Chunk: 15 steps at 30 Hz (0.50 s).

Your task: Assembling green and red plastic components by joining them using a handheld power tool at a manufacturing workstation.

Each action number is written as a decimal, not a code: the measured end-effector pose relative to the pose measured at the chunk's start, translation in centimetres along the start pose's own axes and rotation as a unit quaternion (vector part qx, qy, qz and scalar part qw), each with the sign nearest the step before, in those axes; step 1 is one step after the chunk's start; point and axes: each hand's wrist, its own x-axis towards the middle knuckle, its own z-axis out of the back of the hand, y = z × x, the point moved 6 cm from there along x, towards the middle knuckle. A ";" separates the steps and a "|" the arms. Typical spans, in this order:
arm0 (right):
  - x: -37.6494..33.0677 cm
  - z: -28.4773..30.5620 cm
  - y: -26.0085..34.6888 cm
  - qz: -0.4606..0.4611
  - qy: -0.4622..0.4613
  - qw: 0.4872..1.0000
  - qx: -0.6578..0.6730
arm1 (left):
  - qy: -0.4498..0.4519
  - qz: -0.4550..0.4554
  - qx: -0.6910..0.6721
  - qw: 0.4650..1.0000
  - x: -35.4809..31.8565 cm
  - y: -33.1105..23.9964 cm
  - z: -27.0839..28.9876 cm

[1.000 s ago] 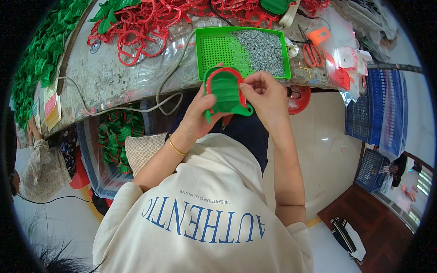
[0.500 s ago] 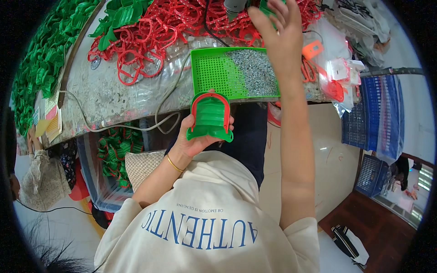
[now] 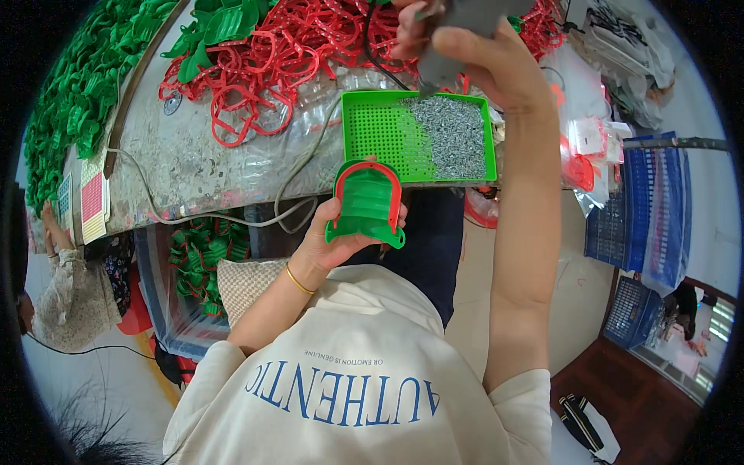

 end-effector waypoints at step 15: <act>-0.2 -2.9 -3.3 0.122 -0.338 0.929 -0.092 | -0.014 -0.027 -0.098 0.995 1.6 -1.3 0.7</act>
